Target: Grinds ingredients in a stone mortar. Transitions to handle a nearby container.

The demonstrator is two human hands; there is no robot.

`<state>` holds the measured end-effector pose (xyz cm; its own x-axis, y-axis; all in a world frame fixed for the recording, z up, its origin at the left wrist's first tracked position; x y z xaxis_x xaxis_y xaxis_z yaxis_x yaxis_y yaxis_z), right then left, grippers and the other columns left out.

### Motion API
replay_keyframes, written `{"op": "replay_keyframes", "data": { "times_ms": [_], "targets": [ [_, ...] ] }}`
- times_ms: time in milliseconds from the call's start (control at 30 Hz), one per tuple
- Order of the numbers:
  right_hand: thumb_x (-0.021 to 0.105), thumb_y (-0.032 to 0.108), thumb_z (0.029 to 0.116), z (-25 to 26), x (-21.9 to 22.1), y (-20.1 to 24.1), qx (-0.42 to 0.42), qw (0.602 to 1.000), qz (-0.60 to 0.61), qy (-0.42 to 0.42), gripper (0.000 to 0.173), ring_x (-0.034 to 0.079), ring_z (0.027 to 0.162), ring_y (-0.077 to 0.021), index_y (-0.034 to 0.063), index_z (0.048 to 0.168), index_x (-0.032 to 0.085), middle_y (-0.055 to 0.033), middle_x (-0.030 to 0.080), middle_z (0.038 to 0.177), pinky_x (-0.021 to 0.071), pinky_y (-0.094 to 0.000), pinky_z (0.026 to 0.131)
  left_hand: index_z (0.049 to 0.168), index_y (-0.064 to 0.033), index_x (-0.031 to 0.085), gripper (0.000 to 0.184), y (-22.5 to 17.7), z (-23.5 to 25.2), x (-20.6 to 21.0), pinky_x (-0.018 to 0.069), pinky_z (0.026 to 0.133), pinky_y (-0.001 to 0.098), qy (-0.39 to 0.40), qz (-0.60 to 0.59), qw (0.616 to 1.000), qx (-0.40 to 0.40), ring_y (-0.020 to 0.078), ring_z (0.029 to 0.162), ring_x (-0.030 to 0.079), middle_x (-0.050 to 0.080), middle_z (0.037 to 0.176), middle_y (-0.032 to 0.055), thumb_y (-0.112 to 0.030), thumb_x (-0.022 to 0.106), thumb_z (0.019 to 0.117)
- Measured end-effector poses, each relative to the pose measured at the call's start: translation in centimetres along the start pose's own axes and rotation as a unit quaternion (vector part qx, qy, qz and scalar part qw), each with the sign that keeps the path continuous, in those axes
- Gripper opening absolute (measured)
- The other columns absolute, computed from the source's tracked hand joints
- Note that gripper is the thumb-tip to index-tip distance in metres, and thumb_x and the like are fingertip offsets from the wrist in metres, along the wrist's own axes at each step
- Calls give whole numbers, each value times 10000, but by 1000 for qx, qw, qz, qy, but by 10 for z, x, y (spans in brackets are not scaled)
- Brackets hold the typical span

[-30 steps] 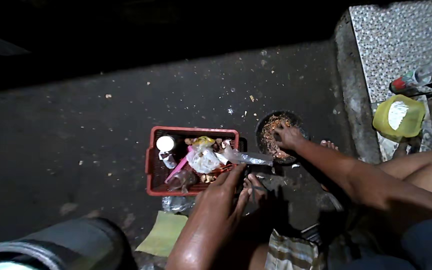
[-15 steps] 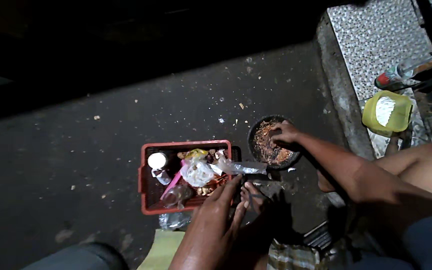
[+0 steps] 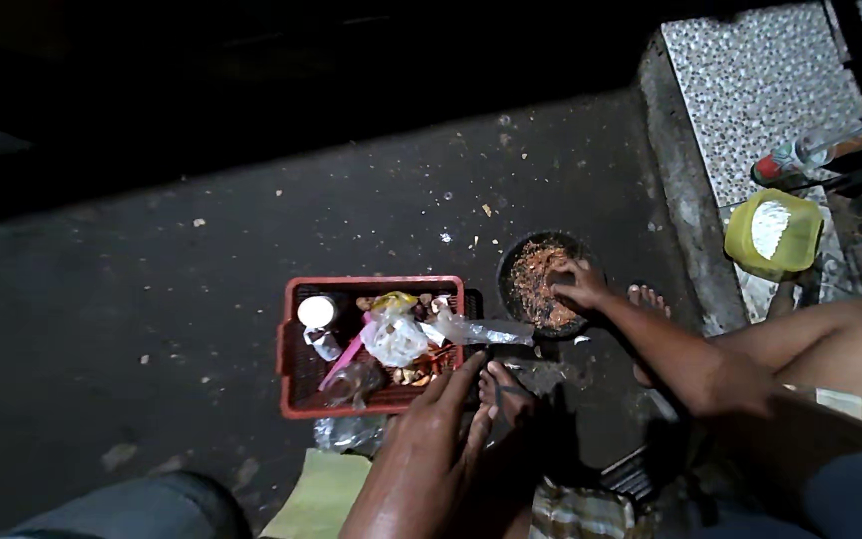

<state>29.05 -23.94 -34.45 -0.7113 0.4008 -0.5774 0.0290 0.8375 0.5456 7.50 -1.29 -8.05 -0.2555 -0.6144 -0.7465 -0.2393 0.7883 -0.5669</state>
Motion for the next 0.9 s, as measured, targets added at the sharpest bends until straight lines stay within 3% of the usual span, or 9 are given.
{"op": "replay_keyframes", "data": {
  "times_ms": [100, 167, 267, 367, 433, 533, 700, 767, 900],
  "targets": [
    [663, 553, 927, -40, 19, -5, -21, 987, -147, 61, 623, 613, 1236, -386, 233, 1454, 572, -156, 421, 1585, 531, -590, 973, 1462, -113, 550, 532, 2, -1, -2, 559, 832, 587, -5, -1, 1000, -6, 347, 1055, 703, 688, 1247, 141, -399, 479, 1019],
    [626, 556, 963, -35, 24, 9, -26, 980, -186, 61, 609, 634, 1198, -390, 219, 1466, 558, -154, 384, 1613, 538, -578, 956, 1474, -128, 540, 535, 2, 2, -3, 555, 852, 577, 2, 2, 1000, -15, 328, 1047, 702, 687, 1255, 125, -414, 475, 1026],
    [699, 531, 925, -5, 15, 33, -10, 986, -160, 36, 634, 615, 1209, -421, 233, 1465, 551, -178, 349, 1622, 529, -623, 946, 1481, -96, 527, 530, -3, 8, -6, 564, 866, 563, 26, -6, 1000, 0, 334, 1022, 707, 690, 1241, 150, -357, 525, 1019],
    [681, 508, 932, -5, 8, 30, -25, 989, -138, 44, 629, 590, 1252, -445, 224, 1477, 548, -184, 336, 1643, 490, -660, 984, 1490, -22, 496, 534, -6, 10, -10, 561, 877, 574, 60, -27, 998, 6, 379, 998, 706, 668, 1253, 228, -257, 582, 1019],
    [670, 472, 954, -21, 17, 16, -66, 980, -168, 79, 633, 594, 1237, -464, 193, 1503, 526, -200, 323, 1647, 498, -662, 967, 1497, 10, 468, 538, -1, 9, -11, 552, 935, 553, 82, -43, 996, 2, 380, 1049, 701, 643, 1301, 248, -231, 583, 1030],
    [682, 442, 956, -35, 19, -1, -133, 967, -196, 95, 547, 592, 1221, -464, 173, 1421, 582, -186, 358, 1626, 512, -649, 929, 1498, 29, 454, 538, 9, 9, -9, 534, 982, 534, 111, -44, 993, -5, 365, 1102, 684, 645, 1303, 247, -232, 561, 1040],
    [684, 349, 965, 2, -4, 32, -57, 988, -128, 58, 590, 601, 1175, -499, 169, 1501, 517, -190, 250, 1683, 503, -665, 927, 1469, 44, 487, 502, -10, 55, 5, 535, 983, 557, 118, -4, 993, 12, 411, 1131, 675, 623, 1321, 283, -174, 579, 1027],
    [705, 307, 957, 2, -8, 26, -73, 990, -97, 66, 586, 580, 1209, -511, 161, 1496, 528, -194, 235, 1692, 479, -681, 958, 1468, 67, 474, 509, -32, 78, 20, 552, 959, 510, 114, -41, 991, 49, 368, 1085, 689, 639, 1282, 279, -114, 592, 1008],
    [767, 166, 903, -6, -3, 9, -151, 980, -102, 80, 620, 575, 1193, -529, 157, 1484, 552, -224, 360, 1612, 496, -707, 915, 1486, 30, 469, 563, -82, 136, 53, 596, 842, 422, 107, -61, 986, 117, 231, 889, 705, 694, 1107, 186, -128, 646, 975]
  ]
}}
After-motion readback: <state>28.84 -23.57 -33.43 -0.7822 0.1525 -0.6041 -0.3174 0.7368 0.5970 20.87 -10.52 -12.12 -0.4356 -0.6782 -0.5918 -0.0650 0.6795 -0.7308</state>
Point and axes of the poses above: each hand's wrist, its own z-axis towards the middle knuckle, its own x-axis out of the palm, y = z × x, the point moved 4 cm from there along z, towards the middle knuckle
